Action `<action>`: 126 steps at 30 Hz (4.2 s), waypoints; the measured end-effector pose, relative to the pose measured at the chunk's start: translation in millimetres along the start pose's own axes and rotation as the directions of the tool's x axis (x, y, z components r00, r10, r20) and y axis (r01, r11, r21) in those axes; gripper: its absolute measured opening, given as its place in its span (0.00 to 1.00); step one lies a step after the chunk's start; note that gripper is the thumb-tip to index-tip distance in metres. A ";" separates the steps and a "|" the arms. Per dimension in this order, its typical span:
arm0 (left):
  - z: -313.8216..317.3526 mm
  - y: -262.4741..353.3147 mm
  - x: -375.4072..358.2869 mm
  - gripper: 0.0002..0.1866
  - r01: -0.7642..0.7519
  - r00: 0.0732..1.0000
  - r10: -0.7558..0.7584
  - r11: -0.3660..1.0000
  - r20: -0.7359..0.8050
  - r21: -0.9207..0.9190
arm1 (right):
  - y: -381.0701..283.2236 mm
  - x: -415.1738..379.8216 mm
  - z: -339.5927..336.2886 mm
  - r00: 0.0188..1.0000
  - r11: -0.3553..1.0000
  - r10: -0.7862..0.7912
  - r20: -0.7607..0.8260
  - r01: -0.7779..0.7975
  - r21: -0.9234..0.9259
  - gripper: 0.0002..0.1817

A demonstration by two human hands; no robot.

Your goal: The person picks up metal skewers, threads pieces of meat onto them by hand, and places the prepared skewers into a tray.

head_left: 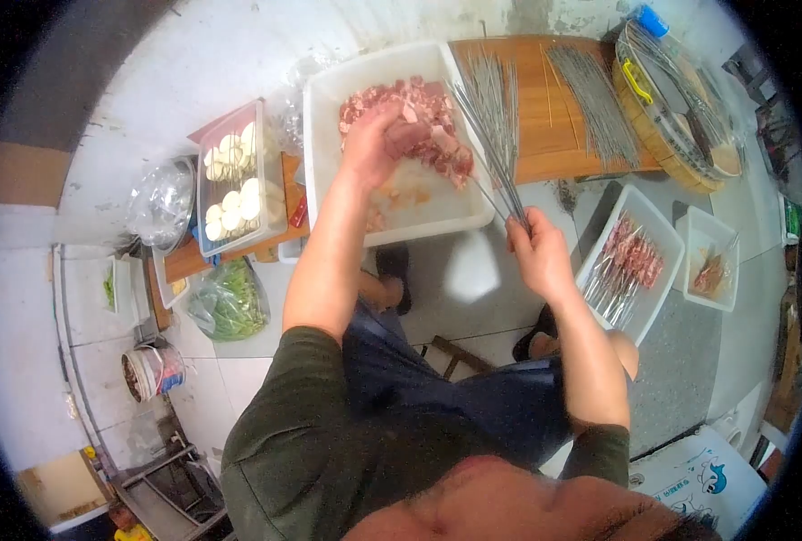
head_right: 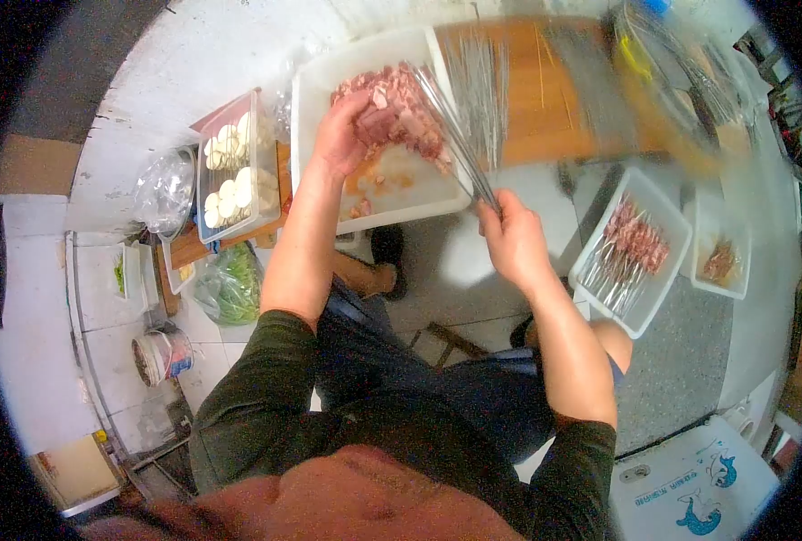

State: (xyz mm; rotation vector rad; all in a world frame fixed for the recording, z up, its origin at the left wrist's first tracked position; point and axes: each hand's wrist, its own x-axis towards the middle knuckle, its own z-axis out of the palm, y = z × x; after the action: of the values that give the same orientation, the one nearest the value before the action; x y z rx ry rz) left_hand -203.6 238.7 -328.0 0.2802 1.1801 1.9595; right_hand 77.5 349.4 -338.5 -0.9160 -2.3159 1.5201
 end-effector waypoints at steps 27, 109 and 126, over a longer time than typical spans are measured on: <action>-9.7 -3.3 10.4 0.15 -0.145 0.987 0.139 0.986 -0.077 -0.085 | -2.4 -5.0 -1.4 0.999 1.000 0.024 0.048 -0.025 0.002 0.12; 8.4 -4.4 -0.9 0.17 -0.070 0.992 0.073 0.997 0.098 -0.029 | 13.8 18.2 27.3 0.996 0.991 0.037 0.076 -0.046 0.125 0.14; 11.3 -21.8 0.0 0.13 -0.037 0.978 0.036 0.999 0.204 0.000 | 4.3 27.8 38.5 0.994 0.963 0.035 0.099 -0.060 0.263 0.12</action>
State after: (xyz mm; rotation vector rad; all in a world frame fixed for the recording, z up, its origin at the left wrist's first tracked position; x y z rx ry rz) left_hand -185.9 251.0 -339.7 0.4959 1.0523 1.9090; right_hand 38.2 338.7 -363.4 -0.8510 -2.0920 1.8745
